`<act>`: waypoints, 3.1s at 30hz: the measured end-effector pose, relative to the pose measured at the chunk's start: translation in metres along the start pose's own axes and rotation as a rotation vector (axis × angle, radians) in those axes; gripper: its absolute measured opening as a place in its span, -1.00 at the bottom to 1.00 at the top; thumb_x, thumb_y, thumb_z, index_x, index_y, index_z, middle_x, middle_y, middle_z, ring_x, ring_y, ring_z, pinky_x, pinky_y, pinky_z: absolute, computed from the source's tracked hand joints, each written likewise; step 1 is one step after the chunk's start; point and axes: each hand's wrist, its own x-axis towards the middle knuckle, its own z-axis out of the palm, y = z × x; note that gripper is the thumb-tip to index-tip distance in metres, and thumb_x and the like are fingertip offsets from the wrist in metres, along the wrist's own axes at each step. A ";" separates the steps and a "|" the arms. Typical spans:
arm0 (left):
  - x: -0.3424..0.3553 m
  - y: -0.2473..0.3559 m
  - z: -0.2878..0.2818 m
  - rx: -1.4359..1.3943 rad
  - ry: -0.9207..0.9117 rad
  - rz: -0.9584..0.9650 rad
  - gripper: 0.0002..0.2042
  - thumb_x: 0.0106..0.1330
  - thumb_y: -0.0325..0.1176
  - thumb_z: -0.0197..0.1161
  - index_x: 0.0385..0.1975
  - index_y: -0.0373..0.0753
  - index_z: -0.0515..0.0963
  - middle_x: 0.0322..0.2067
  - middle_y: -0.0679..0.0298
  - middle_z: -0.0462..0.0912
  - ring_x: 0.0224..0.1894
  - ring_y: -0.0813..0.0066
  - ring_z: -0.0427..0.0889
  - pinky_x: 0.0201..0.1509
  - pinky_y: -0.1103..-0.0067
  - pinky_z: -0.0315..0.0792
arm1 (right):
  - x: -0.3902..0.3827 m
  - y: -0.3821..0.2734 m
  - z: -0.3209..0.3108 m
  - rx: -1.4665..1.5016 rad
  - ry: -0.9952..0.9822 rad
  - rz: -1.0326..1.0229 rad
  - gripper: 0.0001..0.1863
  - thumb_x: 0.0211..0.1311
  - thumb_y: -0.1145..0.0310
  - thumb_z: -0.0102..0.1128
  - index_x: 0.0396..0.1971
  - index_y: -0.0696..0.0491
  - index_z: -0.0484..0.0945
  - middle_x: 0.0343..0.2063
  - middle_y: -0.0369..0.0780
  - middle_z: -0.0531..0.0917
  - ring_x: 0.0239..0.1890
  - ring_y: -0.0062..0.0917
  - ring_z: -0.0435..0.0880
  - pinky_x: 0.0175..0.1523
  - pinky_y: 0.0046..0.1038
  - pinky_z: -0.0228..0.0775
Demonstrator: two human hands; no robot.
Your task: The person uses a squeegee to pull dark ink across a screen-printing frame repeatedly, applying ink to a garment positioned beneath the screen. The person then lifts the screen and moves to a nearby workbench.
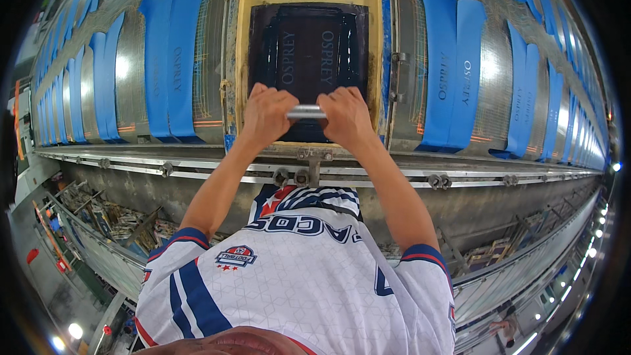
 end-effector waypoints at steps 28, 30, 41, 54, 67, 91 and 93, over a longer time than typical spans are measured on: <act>0.105 -0.055 0.006 0.128 -0.052 0.007 -0.80 0.02 -0.18 0.52 -0.49 -0.07 0.64 -0.48 0.26 0.70 -0.34 0.23 0.68 -0.13 0.31 0.33 | 0.100 0.062 -0.026 -0.078 -0.077 0.061 -0.79 -0.03 0.35 0.45 -0.42 0.09 0.60 -0.46 -0.03 0.69 -0.28 -0.04 0.69 -0.17 -0.09 0.50; 0.058 -0.025 0.005 0.086 -0.088 0.027 -0.85 0.02 -0.24 0.47 -0.50 -0.07 0.64 -0.48 0.25 0.69 -0.31 0.24 0.68 -0.07 0.31 0.34 | 0.045 0.036 -0.015 -0.067 -0.045 0.030 -0.79 -0.06 0.40 0.45 -0.42 0.07 0.59 -0.48 -0.08 0.68 -0.28 -0.09 0.68 -0.13 -0.10 0.46; -0.018 0.028 0.004 0.143 -0.001 -0.026 -0.72 -0.08 -0.23 0.55 -0.36 -0.05 0.66 -0.30 0.39 0.64 -0.15 0.39 0.57 0.03 0.39 0.33 | 0.007 0.108 -0.039 -0.170 0.605 0.582 -0.57 0.32 0.08 0.30 0.02 0.07 0.65 -0.16 -0.08 0.71 -0.03 -0.15 0.63 0.11 -0.15 0.43; -0.044 0.001 -0.052 0.020 0.123 -0.101 -0.85 -0.06 -0.41 0.40 -0.46 -0.04 0.65 -0.40 0.42 0.62 -0.18 0.43 0.57 0.04 0.44 0.30 | 0.039 0.098 -0.061 0.322 0.624 0.736 -0.65 0.36 0.17 0.25 -0.24 0.23 0.65 -0.40 -0.18 0.66 -0.30 -0.50 0.56 -0.13 -0.35 0.42; -0.159 -0.219 -0.193 0.132 -0.046 -0.016 -0.80 0.01 -0.28 0.52 -0.39 -0.09 0.65 -0.38 0.38 0.66 -0.19 0.41 0.59 0.00 0.42 0.30 | 0.178 -0.089 0.135 0.552 0.606 0.775 -0.71 0.41 0.13 0.21 -0.27 0.09 0.62 -0.50 -0.21 0.61 -0.49 -0.51 0.51 -0.32 -0.30 0.35; 0.014 -0.354 -0.201 0.094 -0.067 0.071 -0.66 -0.01 -0.10 0.56 -0.56 -0.21 0.58 -0.59 0.14 0.60 -0.39 0.06 0.64 -0.18 0.20 0.41 | 0.027 -0.166 0.130 0.128 0.475 0.784 -0.67 0.40 0.29 0.21 0.08 0.09 0.61 -0.11 -0.12 0.66 -0.08 -0.29 0.63 0.02 -0.29 0.48; 0.010 -0.351 -0.194 0.110 -0.055 0.088 -0.69 -0.01 -0.12 0.56 -0.52 -0.18 0.60 -0.56 0.18 0.62 -0.38 0.10 0.64 -0.17 0.22 0.40 | -0.008 -0.174 0.148 0.003 0.498 0.735 -0.68 0.42 0.30 0.19 0.07 0.08 0.61 -0.07 -0.11 0.66 0.00 -0.24 0.60 0.10 -0.24 0.45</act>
